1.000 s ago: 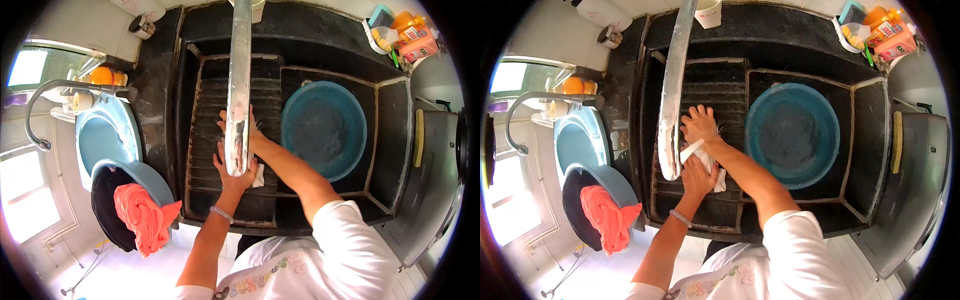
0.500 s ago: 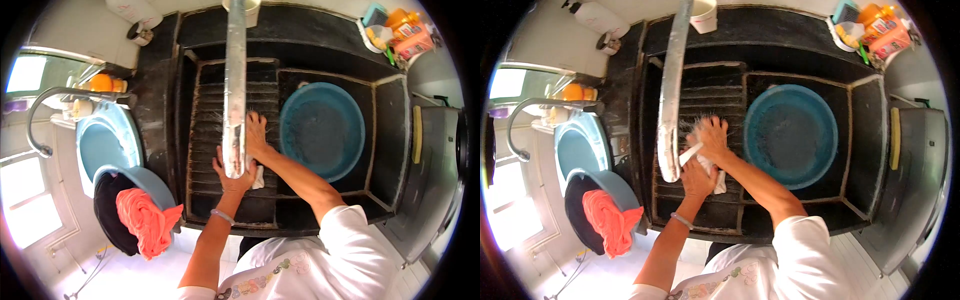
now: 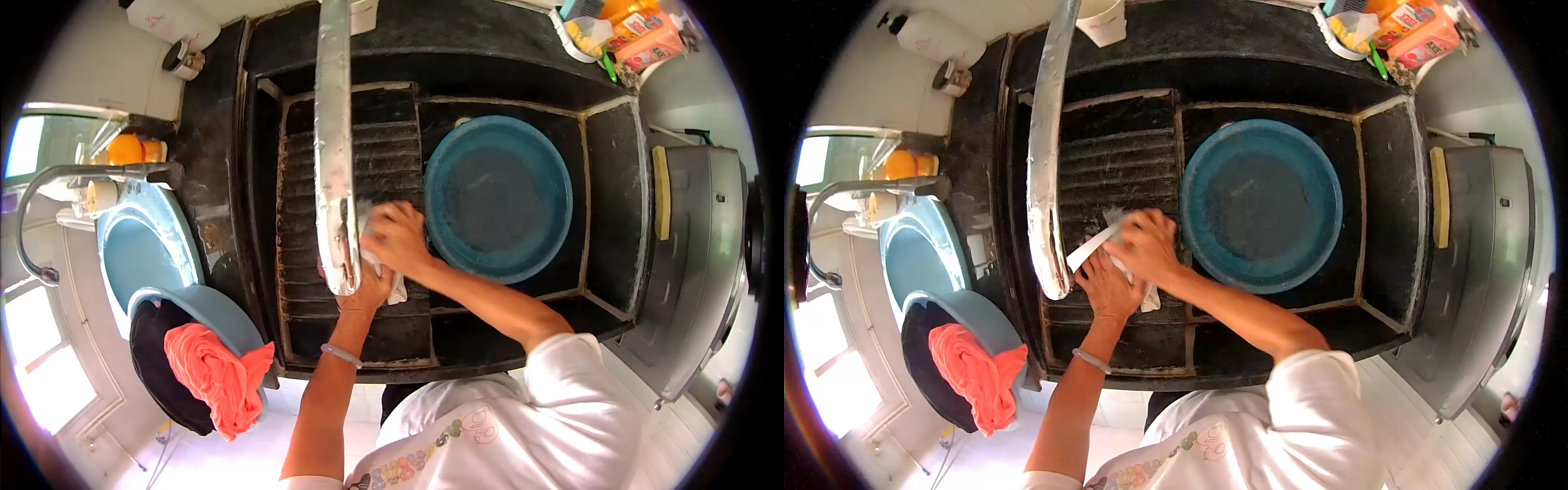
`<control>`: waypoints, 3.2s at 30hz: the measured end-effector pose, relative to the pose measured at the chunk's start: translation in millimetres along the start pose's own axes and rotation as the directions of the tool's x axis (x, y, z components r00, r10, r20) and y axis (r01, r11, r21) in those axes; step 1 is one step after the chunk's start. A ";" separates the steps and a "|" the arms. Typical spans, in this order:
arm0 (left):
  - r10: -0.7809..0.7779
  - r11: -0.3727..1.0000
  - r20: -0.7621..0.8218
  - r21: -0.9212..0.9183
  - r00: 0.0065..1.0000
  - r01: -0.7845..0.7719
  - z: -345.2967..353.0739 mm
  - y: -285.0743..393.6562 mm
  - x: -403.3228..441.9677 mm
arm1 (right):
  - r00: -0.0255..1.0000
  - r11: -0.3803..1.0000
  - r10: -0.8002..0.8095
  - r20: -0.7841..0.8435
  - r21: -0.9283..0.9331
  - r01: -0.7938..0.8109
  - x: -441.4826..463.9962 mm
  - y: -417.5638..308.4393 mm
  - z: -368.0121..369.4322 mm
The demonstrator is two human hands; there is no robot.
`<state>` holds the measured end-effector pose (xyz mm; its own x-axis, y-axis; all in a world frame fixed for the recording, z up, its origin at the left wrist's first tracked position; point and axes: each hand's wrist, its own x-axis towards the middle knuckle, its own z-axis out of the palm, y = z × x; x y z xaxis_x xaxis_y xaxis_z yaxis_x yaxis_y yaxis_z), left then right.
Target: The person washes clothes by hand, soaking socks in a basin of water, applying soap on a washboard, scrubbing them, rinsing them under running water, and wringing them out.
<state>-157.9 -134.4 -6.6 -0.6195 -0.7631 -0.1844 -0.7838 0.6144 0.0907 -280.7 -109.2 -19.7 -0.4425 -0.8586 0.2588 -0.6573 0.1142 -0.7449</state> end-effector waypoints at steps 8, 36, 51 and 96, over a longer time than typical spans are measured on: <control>-0.020 0.992 -0.102 -0.126 0.995 0.007 10.1 -9.7 6.3 | 0.990 0.991 -0.116 -0.076 0.056 0.120 69.3 20.2 65.7; -0.213 0.920 -0.038 -0.345 0.976 0.187 -15.6 8.0 -37.7 | 0.958 0.949 -0.272 0.088 -0.139 0.282 80.6 0.9 23.5; -0.016 0.961 -0.030 -0.276 0.999 0.007 -2.4 -8.2 -12.0 | 0.987 0.991 0.031 0.157 -0.130 -0.010 84.8 -2.7 52.2; 0.200 0.976 -0.322 -0.014 0.925 -0.216 -32.1 -13.0 -8.6 | 0.941 0.990 -0.083 0.327 0.131 0.042 130.4 54.5 24.9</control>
<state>-143.8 -142.3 25.2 -0.7444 -0.6477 0.1624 -0.6319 0.7619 0.1423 -359.0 -227.4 -42.0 -0.1623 -0.9812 0.1047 -0.5899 0.0114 -0.8074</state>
